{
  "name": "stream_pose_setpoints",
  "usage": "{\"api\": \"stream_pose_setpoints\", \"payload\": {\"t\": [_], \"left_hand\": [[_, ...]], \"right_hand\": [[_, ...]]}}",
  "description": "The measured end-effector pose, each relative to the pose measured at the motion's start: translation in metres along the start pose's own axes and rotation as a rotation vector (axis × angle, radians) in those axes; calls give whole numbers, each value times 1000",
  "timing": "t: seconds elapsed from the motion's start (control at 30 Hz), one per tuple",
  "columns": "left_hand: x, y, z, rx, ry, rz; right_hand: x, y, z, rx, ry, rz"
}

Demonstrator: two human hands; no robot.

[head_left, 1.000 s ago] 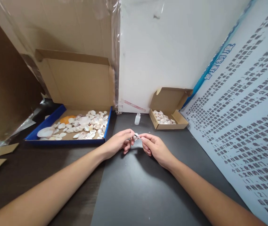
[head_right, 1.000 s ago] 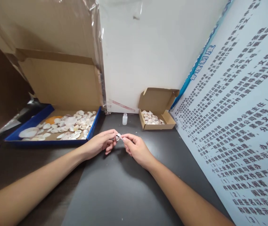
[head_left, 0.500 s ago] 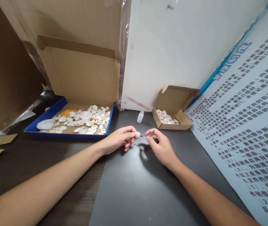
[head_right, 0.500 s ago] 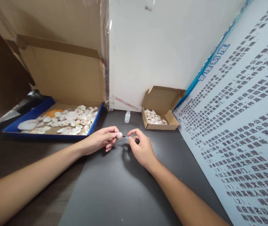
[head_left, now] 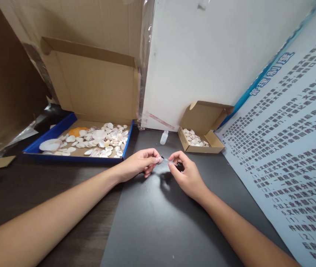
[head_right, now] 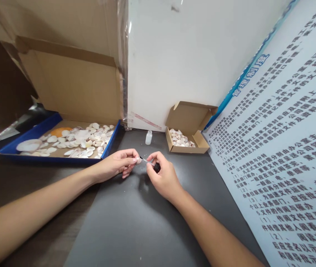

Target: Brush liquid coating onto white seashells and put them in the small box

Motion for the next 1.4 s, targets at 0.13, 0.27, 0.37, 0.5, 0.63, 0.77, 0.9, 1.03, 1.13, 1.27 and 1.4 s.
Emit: {"api": "stream_pose_setpoints", "payload": {"t": [0.13, 0.27, 0.37, 0.5, 0.63, 0.77, 0.9, 1.03, 1.13, 1.27, 1.4], "left_hand": [[-1, -1, 0, 7, 22, 13], [-1, -1, 0, 9, 35, 6], [0, -1, 1, 19, 35, 18], [0, -1, 1, 11, 29, 25], [-1, 1, 1, -12, 39, -2], [-1, 0, 1, -30, 46, -5], [-1, 0, 1, -32, 39, -1], [-1, 0, 0, -14, 47, -5], [-2, -1, -1, -23, 43, 2], [-2, -3, -4, -25, 29, 9], [-2, -3, -4, -23, 35, 4]], "right_hand": [[1, 0, 0, -49, 24, 8], [1, -1, -1, -57, 37, 29], [0, -5, 1, -5, 65, 60], [0, -9, 1, 4, 76, 98], [2, -7, -4, -60, 4, 83], [0, -7, 0, 28, 48, 84], [-1, -10, 0, 14, 62, 101], [1, -7, -3, -47, 8, 73], [0, -4, 3, 34, 36, 36], [-2, -6, 5, 31, 27, 50], [-3, -5, 3, -22, 4, 53]]}}
Point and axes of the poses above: each hand's wrist, its own x-axis away from the middle knuckle, its own y-axis out of the palm, z = x × y, the point moved 7 cm from there along -x, towards the middle knuckle, and after that the axes turned 4 degrees about z, right-handed, at the moved point
